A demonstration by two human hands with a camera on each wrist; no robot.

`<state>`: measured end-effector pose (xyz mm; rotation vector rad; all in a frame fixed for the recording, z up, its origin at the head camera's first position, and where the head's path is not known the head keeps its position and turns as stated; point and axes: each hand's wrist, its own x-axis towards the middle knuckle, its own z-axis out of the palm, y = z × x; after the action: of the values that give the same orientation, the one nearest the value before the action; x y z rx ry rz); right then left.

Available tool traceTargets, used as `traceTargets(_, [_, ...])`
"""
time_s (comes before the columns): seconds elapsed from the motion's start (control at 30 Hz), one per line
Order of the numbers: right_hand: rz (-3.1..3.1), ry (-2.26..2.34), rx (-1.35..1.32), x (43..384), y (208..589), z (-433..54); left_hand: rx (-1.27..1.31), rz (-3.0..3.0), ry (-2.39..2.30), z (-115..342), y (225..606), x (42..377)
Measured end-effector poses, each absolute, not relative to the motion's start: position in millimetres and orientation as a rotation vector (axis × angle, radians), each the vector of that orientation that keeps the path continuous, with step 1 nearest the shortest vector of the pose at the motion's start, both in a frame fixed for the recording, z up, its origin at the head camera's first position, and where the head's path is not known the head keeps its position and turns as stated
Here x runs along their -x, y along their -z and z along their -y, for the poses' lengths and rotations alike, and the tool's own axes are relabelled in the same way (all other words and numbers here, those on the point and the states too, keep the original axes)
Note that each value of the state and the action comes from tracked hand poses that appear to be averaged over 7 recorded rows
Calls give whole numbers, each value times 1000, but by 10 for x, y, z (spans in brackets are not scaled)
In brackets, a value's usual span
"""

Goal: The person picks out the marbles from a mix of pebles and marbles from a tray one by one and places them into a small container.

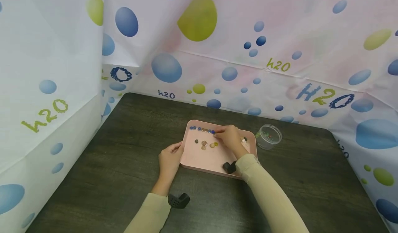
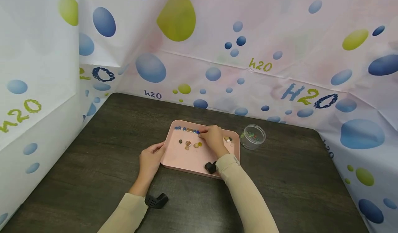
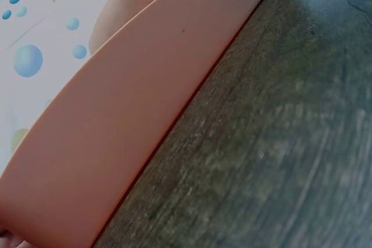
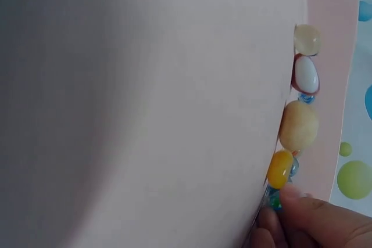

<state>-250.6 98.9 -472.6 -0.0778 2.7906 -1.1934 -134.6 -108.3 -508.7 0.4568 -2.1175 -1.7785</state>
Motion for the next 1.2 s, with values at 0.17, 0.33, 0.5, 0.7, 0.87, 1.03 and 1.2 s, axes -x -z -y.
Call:
traceTargets(0.17, [-2745, 1318, -54, 2458, 4726, -1071, -449, 2115, 1785, 1066, 5099, 1349])
traceTargets(0.33, [-2743, 1363, -98, 2387, 4689, -1166, -450, 2110, 1790, 1064, 5103, 1352])
traceTargets(0.5, [-2658, 1464, -215, 2326, 4583, -1285, -456, 2117, 1786, 1062, 5101, 1358])
traceTargets(0.7, [-2604, 1695, -232, 2319, 4400, -1460, -447, 2108, 1778, 1053, 5095, 1360])
traceTargets(0.87, [-2609, 1719, -281, 2260, 4266, -1659, -453, 2109, 1776, 1057, 5098, 1363])
traceTargets(1.03, [-2664, 1720, -311, 2220, 4195, -1861, -459, 2109, 1772, 1064, 5100, 1374])
traceTargets(1.2, [-2703, 1737, -389, 2182, 4166, -2057, -449, 2112, 1768, 1063, 5103, 1368])
